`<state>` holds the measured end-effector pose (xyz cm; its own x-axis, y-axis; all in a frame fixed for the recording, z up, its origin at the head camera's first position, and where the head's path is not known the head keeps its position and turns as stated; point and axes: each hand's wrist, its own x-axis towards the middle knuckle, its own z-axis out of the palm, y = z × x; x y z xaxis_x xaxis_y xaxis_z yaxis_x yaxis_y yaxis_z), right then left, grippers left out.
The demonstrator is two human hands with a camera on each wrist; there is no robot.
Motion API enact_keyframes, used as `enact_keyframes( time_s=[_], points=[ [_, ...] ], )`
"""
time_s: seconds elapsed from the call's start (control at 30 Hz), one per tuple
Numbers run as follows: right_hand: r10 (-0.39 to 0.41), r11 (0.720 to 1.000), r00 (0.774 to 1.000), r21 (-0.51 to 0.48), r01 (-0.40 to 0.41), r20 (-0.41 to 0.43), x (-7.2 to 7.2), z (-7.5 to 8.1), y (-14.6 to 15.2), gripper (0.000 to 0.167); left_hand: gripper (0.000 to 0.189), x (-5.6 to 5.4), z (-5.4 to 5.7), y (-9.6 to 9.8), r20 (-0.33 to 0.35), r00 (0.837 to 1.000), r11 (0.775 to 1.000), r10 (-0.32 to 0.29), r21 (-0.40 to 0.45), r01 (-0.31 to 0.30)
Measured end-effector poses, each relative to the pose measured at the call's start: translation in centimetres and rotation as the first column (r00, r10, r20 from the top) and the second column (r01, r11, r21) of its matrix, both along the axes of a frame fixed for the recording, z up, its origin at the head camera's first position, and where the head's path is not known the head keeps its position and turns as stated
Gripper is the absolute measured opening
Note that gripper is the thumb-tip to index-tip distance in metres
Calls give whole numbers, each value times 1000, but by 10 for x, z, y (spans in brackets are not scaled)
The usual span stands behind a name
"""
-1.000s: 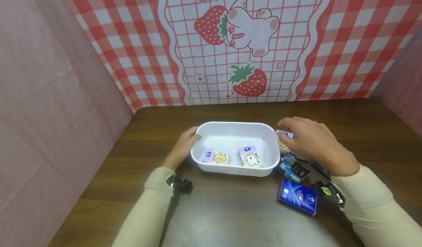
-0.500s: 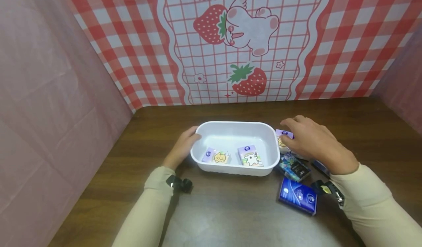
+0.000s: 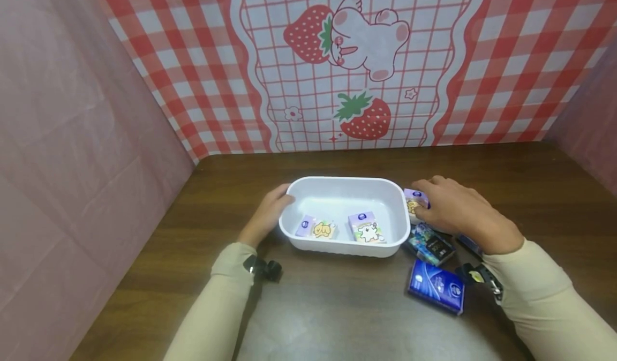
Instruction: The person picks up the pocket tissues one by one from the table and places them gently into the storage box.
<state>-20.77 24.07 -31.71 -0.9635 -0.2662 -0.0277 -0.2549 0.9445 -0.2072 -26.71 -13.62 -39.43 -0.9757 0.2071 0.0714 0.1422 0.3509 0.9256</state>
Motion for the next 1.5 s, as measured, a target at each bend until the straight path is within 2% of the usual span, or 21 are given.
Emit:
enact_keyframes(
  time_s=[0.6,0.93,1.5],
  points=[
    [1,1000,999,16,-2,50,-3,-8,1,72,43,1,1,1,-10,1000,1000,-7,10,7],
    [-2,1000,997,31,0,73,-4,-11,-1,77,43,1,1,0,7,1000,1000,3,-3,-3],
    [7,998,998,56,-11,69,-5,-12,-3,80,42,0,1,-1,18,1000,1000,-1,-25,2]
  ],
)
